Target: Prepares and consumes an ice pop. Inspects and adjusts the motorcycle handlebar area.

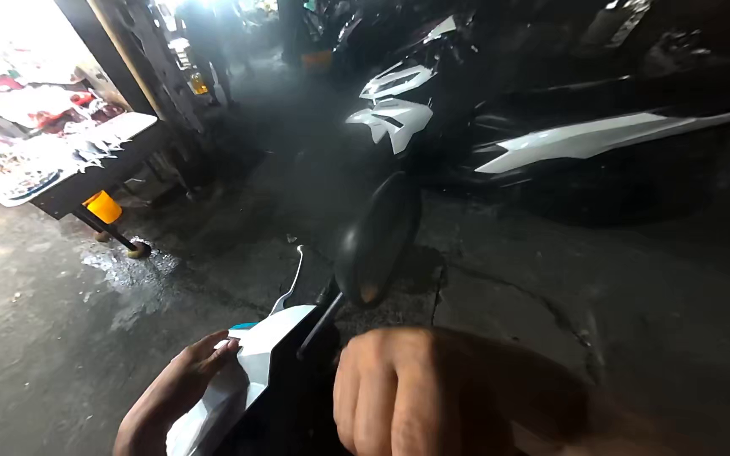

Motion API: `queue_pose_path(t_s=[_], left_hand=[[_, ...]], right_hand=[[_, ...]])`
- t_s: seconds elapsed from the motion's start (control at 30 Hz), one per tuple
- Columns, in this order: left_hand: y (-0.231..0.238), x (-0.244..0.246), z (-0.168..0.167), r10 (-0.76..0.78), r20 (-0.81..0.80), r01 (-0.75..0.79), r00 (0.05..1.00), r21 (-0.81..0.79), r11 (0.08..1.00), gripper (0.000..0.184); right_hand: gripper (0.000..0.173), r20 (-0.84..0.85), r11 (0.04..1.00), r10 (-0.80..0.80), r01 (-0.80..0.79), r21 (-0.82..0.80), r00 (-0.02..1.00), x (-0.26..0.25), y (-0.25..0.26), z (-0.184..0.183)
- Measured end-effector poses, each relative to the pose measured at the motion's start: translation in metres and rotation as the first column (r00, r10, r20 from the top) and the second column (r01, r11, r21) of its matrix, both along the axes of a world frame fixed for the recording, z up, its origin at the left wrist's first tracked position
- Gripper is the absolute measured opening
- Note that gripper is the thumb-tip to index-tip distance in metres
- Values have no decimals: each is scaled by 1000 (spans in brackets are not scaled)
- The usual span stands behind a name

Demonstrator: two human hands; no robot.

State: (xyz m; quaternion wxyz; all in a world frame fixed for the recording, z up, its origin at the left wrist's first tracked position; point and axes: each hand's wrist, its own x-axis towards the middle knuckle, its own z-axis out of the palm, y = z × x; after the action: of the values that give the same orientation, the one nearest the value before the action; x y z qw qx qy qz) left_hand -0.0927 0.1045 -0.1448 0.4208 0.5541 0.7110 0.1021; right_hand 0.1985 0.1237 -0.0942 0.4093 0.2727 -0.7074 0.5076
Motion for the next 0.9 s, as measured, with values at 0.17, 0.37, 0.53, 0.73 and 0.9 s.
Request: queue_pose_path(t_s=[0.17,0.37,0.53,0.73,0.9], left_hand=[[1,-1,-1,-1,2,1,1000,-2,1000,46],[3,0,-4,12,18,-12,1000,1,1000,47],[0,-3,-4,0,35,-1,999,10,1000,46],[2,-1,-3,45,15,-44,999,-21,999,49],[1,-6,-6,-32,-2,32,999,24,999,45]], right_hand=[[19,18,1000,4,-4,19,1000,-3,8,-7],[22,65,1000,30,-30,-4,997,1,19,-9],[25,108,997,71,-69,-21,992,-2,18,-11],[26,110,988,46,-28,-154,993,-6,27,-19],[20,120,985,11,10,-173,993,-7,23,-18]])
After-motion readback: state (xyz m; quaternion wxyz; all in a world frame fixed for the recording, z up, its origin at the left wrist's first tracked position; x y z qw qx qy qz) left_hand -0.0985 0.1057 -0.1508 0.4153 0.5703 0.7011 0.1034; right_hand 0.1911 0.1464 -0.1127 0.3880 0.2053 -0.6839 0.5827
